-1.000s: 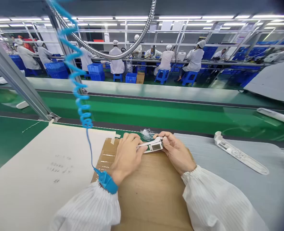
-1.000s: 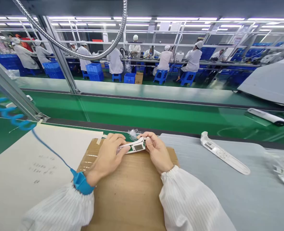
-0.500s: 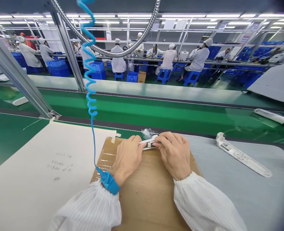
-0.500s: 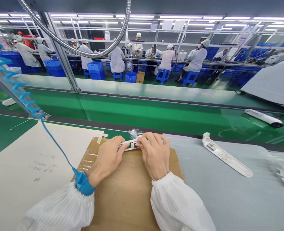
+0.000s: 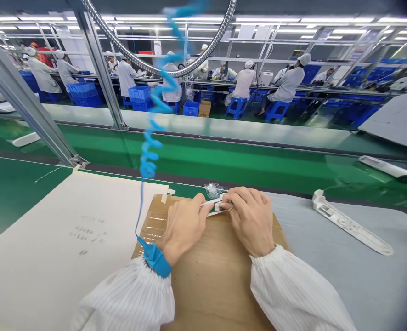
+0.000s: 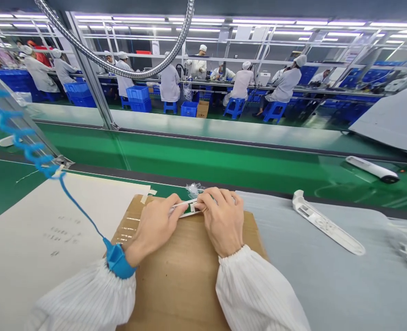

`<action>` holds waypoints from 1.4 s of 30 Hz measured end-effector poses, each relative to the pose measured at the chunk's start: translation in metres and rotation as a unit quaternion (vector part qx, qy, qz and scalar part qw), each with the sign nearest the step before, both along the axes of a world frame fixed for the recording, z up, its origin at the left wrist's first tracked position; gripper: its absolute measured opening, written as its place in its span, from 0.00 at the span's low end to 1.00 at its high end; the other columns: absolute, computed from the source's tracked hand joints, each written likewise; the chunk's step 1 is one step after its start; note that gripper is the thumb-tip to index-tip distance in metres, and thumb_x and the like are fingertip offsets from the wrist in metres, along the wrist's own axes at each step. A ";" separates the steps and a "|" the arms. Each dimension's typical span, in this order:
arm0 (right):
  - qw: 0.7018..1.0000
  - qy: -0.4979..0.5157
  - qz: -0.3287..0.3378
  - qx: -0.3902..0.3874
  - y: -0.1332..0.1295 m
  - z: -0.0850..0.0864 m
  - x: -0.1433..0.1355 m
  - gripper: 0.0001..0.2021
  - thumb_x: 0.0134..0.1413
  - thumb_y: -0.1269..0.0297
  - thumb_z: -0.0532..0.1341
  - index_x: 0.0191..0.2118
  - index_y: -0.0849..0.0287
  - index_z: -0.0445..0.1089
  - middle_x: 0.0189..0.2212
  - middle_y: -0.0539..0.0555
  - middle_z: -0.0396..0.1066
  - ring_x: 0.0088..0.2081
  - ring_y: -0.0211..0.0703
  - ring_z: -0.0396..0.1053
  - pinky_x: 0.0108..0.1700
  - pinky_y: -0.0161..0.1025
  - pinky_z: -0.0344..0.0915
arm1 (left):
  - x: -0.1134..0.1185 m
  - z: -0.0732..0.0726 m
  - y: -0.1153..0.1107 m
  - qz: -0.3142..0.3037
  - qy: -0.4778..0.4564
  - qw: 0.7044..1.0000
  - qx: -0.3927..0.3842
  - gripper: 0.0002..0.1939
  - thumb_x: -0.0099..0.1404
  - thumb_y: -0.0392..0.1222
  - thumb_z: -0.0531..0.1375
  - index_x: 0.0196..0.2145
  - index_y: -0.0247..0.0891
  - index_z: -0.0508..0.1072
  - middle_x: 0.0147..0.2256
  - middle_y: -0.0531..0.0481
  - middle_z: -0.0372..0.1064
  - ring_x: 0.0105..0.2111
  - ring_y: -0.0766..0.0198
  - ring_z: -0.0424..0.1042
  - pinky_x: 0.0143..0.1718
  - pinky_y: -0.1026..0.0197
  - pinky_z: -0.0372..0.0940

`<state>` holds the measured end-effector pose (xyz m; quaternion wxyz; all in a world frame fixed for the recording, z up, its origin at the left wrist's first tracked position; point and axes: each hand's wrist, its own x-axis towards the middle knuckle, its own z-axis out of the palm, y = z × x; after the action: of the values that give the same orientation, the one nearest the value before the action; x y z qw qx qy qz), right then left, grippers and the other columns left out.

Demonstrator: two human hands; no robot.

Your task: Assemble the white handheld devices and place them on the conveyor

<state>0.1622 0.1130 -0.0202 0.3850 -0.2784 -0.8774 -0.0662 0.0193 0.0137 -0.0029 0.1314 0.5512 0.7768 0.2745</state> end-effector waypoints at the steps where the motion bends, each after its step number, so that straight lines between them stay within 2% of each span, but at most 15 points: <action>1: 1.000 -0.007 -0.003 0.000 -0.001 -0.001 0.000 0.08 0.66 0.67 0.58 0.34 0.53 0.69 0.36 0.50 0.77 0.38 0.45 0.68 0.47 0.47 0.54 | 0.000 -0.001 0.001 0.012 -0.013 1.000 0.004 0.15 0.73 0.51 0.50 0.33 0.43 0.70 0.29 0.49 0.74 0.32 0.54 0.74 0.29 0.61 0.49; 4: 0.999 -0.005 0.016 -0.043 -0.003 -0.004 0.001 0.10 0.66 0.67 0.57 0.31 0.53 0.68 0.34 0.51 0.75 0.38 0.45 0.67 0.45 0.47 0.54 | -0.006 -0.004 0.004 0.083 -0.094 0.992 0.033 0.16 0.72 0.51 0.51 0.30 0.42 0.69 0.29 0.49 0.75 0.33 0.56 0.73 0.32 0.61 0.54; 6: 0.992 0.041 0.028 -0.114 -0.004 -0.006 0.001 0.10 0.66 0.65 0.58 0.31 0.53 0.67 0.34 0.52 0.73 0.38 0.46 0.67 0.43 0.46 0.56 | -0.011 -0.007 0.006 0.123 -0.170 0.976 0.057 0.17 0.72 0.51 0.51 0.29 0.41 0.68 0.26 0.49 0.73 0.31 0.57 0.73 0.33 0.61 0.56; 9: 0.957 0.138 0.021 -0.256 -0.003 -0.010 0.002 0.09 0.64 0.59 0.59 0.32 0.53 0.68 0.34 0.53 0.72 0.37 0.47 0.67 0.41 0.44 0.60 | -0.014 -0.009 0.008 0.113 -0.273 0.952 0.075 0.17 0.71 0.53 0.53 0.30 0.40 0.67 0.20 0.53 0.69 0.27 0.60 0.71 0.32 0.61 0.58; 12: 0.899 0.206 0.012 -0.387 -0.003 -0.010 0.001 0.10 0.61 0.53 0.60 0.35 0.53 0.71 0.35 0.53 0.74 0.37 0.47 0.69 0.43 0.44 0.63 | -0.009 -0.010 0.006 0.078 -0.308 0.944 0.086 0.16 0.70 0.54 0.54 0.32 0.40 0.67 0.22 0.54 0.69 0.27 0.61 0.71 0.32 0.61 0.59; 15: 0.839 0.262 0.026 -0.477 -0.006 -0.009 -0.002 0.15 0.56 0.47 0.64 0.36 0.55 0.73 0.35 0.53 0.75 0.35 0.46 0.69 0.41 0.43 0.64 | 0.001 -0.007 0.003 0.046 -0.286 0.953 0.086 0.12 0.70 0.51 0.55 0.34 0.41 0.66 0.25 0.55 0.71 0.28 0.63 0.71 0.32 0.62 0.58; 23: 0.718 0.336 0.032 -0.609 -0.012 -0.002 -0.006 0.21 0.46 0.41 0.69 0.34 0.55 0.75 0.28 0.50 0.68 0.31 0.43 0.62 0.37 0.41 0.60 | 0.026 -0.007 -0.003 -0.016 -0.142 0.985 0.099 0.05 0.71 0.40 0.53 0.36 0.42 0.60 0.35 0.51 0.70 0.32 0.61 0.70 0.32 0.61 0.56; 26: 0.682 0.354 0.063 -0.637 -0.017 0.003 -0.006 0.20 0.45 0.42 0.69 0.27 0.55 0.70 0.23 0.47 0.58 0.27 0.40 0.53 0.33 0.40 0.53 | 0.028 -0.002 -0.004 0.005 -0.061 0.997 0.042 0.04 0.73 0.40 0.50 0.37 0.42 0.61 0.34 0.49 0.69 0.31 0.59 0.71 0.29 0.59 0.52; 29: 0.660 0.366 0.114 -0.646 -0.021 0.006 -0.007 0.22 0.48 0.45 0.68 0.22 0.56 0.62 0.23 0.46 0.55 0.28 0.39 0.49 0.32 0.40 0.49 | 0.018 0.001 -0.001 0.083 -0.020 0.996 0.009 0.05 0.73 0.38 0.49 0.37 0.42 0.60 0.32 0.49 0.68 0.31 0.57 0.71 0.28 0.59 0.48; 31: 0.671 0.355 0.124 -0.639 -0.021 0.005 -0.008 0.20 0.51 0.48 0.67 0.23 0.56 0.62 0.25 0.47 0.57 0.29 0.39 0.52 0.33 0.40 0.50 | 0.008 -0.002 0.002 0.140 -0.042 0.989 0.027 0.06 0.72 0.37 0.50 0.35 0.42 0.58 0.31 0.49 0.67 0.31 0.57 0.69 0.29 0.59 0.48; 32: 0.689 0.347 0.114 -0.626 -0.019 0.004 -0.009 0.17 0.53 0.51 0.67 0.25 0.56 0.64 0.26 0.47 0.59 0.29 0.39 0.53 0.34 0.40 0.51 | 0.004 -0.003 0.004 0.153 -0.068 0.985 0.042 0.07 0.71 0.37 0.51 0.34 0.43 0.56 0.30 0.50 0.67 0.31 0.57 0.69 0.29 0.60 0.49; 34: 0.755 0.326 0.077 -0.564 -0.015 0.001 -0.010 0.11 0.56 0.54 0.65 0.32 0.55 0.69 0.29 0.48 0.63 0.30 0.40 0.57 0.35 0.40 0.53 | -0.001 -0.007 0.006 0.138 -0.124 0.980 0.067 0.09 0.70 0.38 0.53 0.32 0.43 0.55 0.27 0.53 0.65 0.30 0.59 0.67 0.30 0.61 0.50; 38: 0.926 0.229 0.060 -0.293 -0.002 -0.002 -0.007 0.04 0.62 0.61 0.62 0.41 0.53 0.72 0.39 0.52 0.70 0.36 0.43 0.65 0.39 0.42 0.59 | 0.001 -0.009 0.003 0.074 -0.137 0.985 0.070 0.08 0.69 0.41 0.53 0.32 0.43 0.57 0.26 0.55 0.63 0.27 0.61 0.63 0.29 0.61 0.47; 40: 0.972 0.158 0.068 -0.159 0.004 -0.001 -0.002 0.03 0.63 0.66 0.61 0.41 0.53 0.72 0.40 0.53 0.72 0.40 0.45 0.67 0.42 0.44 0.59 | 0.004 -0.007 0.000 0.044 -0.109 0.991 0.068 0.07 0.69 0.42 0.53 0.33 0.43 0.58 0.26 0.55 0.63 0.27 0.60 0.62 0.29 0.61 0.45; 42: 0.992 0.091 0.049 -0.067 0.007 0.001 0.002 0.04 0.64 0.68 0.61 0.39 0.53 0.72 0.39 0.52 0.74 0.39 0.45 0.67 0.42 0.45 0.56 | 0.005 -0.004 -0.002 0.013 -0.098 0.993 0.065 0.07 0.69 0.42 0.53 0.32 0.43 0.58 0.26 0.55 0.62 0.27 0.61 0.61 0.30 0.60 0.45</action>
<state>0.1638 0.1200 -0.0187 0.4469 -0.2649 -0.8537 0.0373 0.0243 0.0115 -0.0072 0.1673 0.5188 0.7478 0.3791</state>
